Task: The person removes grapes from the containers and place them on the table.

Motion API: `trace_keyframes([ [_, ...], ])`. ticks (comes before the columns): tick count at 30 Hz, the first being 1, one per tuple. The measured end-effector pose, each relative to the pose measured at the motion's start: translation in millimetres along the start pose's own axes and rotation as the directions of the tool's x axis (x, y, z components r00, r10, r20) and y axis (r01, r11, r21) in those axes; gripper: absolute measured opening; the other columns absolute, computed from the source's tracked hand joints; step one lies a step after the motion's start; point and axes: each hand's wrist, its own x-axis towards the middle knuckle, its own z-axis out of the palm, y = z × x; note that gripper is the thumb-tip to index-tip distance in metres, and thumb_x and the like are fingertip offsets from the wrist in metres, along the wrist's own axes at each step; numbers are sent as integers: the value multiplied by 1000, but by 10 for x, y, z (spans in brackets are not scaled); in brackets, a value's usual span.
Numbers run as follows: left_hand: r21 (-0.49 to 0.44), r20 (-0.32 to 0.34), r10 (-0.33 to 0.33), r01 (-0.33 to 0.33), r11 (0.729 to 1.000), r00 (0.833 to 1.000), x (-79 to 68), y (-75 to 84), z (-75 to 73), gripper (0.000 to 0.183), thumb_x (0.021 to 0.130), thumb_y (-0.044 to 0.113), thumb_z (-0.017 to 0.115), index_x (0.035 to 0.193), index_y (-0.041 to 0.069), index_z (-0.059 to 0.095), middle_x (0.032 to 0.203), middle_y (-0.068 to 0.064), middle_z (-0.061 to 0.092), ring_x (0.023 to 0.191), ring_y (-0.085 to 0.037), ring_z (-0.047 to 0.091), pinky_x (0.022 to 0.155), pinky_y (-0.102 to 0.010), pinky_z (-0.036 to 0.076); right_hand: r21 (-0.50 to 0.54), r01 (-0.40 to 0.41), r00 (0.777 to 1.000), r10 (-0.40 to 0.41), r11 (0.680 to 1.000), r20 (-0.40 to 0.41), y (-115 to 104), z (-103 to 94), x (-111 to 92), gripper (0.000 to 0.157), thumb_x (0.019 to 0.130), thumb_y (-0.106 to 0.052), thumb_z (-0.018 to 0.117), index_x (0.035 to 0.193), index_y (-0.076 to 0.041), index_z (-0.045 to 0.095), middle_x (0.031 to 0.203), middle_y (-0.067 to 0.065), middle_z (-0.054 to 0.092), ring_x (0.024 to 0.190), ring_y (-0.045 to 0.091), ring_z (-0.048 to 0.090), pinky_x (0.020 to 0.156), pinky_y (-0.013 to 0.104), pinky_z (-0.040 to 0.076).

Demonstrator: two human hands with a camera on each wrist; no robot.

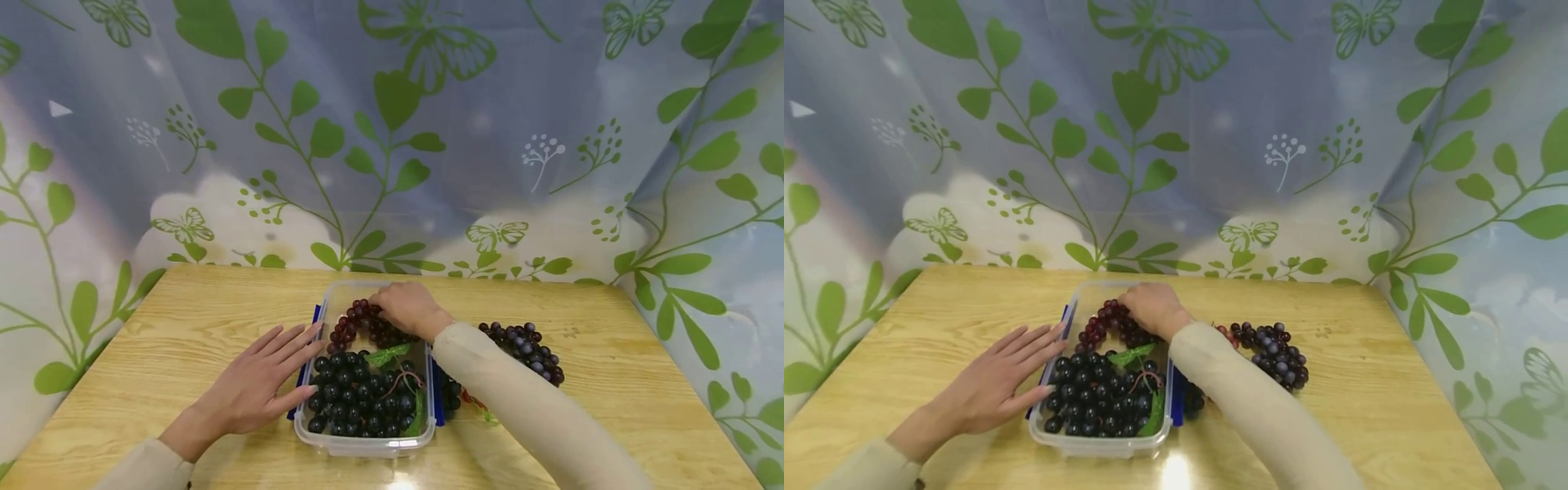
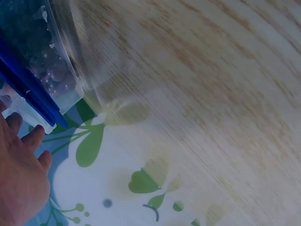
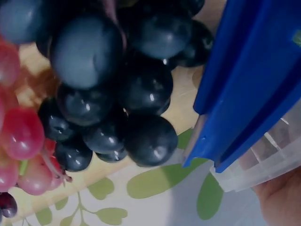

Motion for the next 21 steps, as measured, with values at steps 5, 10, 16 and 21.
trace_keyframes([
  [5, -10, -6, -5, 5, 1000, 1000, 11, 0, -4, 58, 98, 47, 47, 148, 18, 39, 156, -1, 24, 139, -25, 28, 113, -45, 17, 17, 1, 999, 0, 1000, -54, 34, -5, -27, 17, 94, -25, 63, 110, -21, 67, 101, -4, 68, 84, 14, 64, 71, 34, 54],
  [10, -5, 13, -12, 12, 1000, 1000, 0, 5, 1, 59, 98, 47, 47, 149, 20, 36, 156, 0, 24, 139, -25, 27, 113, -44, 16, 76, 15, 994, -7, 997, -112, 38, -9, -86, 24, 93, -25, 64, 117, -22, 66, 107, -4, 68, 83, 13, 64, 69, 33, 54],
  [16, -1, 26, -20, 20, 1000, 999, -17, 11, 16, 60, 98, 47, 46, 150, 19, 35, 156, -1, 23, 139, -25, 27, 113, -43, 15, 127, 24, 985, -2, 992, -170, 32, -97, -176, 25, 93, -25, 65, 118, -21, 66, 108, -3, 68, 81, 13, 63, 62, 30, 52],
  [21, -2, 24, -22, 22, 1000, 999, -11, 10, 19, 61, 98, 47, 47, 151, 19, 33, 156, 0, 23, 139, -25, 27, 113, -44, 16, 170, -28, 977, 63, 985, -203, 44, -299, -260, 27, 93, -27, 65, 120, -23, 66, 112, -2, 66, 91, 15, 62, 57, 28, 49],
])
